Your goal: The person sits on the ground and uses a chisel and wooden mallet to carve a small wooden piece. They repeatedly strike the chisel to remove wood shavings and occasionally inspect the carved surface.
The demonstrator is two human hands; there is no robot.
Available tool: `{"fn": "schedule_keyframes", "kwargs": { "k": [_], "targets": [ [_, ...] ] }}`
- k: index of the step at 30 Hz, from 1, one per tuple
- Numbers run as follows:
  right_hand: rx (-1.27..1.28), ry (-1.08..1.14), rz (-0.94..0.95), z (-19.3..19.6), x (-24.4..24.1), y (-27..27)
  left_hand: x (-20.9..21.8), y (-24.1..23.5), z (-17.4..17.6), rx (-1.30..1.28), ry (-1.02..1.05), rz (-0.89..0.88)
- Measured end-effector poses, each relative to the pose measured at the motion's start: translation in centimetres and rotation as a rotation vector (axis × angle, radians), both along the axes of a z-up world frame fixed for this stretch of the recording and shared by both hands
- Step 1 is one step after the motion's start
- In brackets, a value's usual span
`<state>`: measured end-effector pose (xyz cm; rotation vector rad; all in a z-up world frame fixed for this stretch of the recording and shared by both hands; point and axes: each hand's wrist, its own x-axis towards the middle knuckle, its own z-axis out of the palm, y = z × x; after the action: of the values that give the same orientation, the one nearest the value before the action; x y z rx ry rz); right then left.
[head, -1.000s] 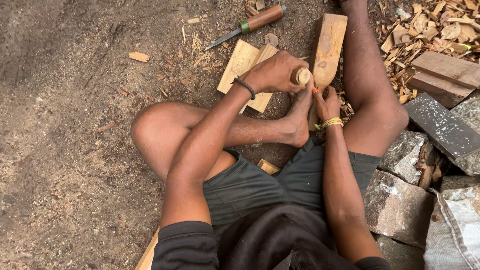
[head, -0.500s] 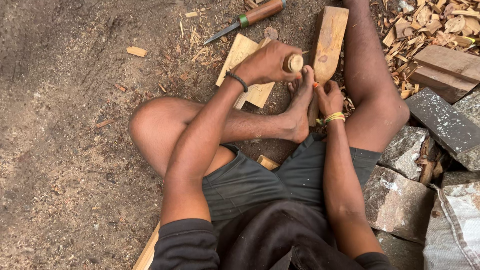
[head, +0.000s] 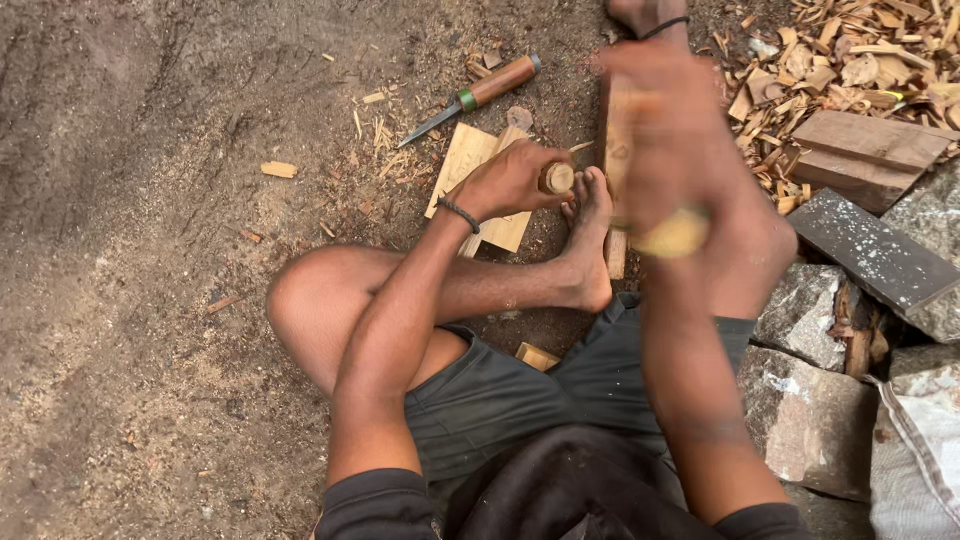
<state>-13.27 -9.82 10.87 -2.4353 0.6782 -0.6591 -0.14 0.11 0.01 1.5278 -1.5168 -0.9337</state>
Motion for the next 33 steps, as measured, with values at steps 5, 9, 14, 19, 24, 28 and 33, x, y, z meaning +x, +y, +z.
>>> {"fn": "schedule_keyframes", "kwargs": {
  "k": [5,9,14,19,24,28,33],
  "targets": [
    [-0.086,0.296,0.102,-2.2,6.4,1.4,0.5,-1.0,-2.0,-0.174,0.083,0.031],
    [-0.068,0.243,0.216,-1.1,5.5,1.9,0.9,0.0,-1.8,-0.073,0.161,0.025],
    [-0.136,-0.006,0.217,4.8,3.0,-0.1,0.8,0.5,0.1,0.023,0.065,0.044],
    [-0.068,-0.1,0.288,12.0,0.4,-1.2,1.4,0.1,-0.6,-0.056,0.023,0.036],
    [-0.098,-0.107,0.306,12.0,1.5,-1.6,1.5,-0.1,0.0,-0.082,0.013,0.05],
    [-0.071,-0.043,0.313,9.6,2.3,-1.6,1.6,-0.3,-0.1,-0.087,-0.008,0.067],
    [-0.066,-0.057,0.326,9.5,1.7,-2.2,1.5,-0.8,-0.3,0.096,0.066,0.015]
  ]
}}
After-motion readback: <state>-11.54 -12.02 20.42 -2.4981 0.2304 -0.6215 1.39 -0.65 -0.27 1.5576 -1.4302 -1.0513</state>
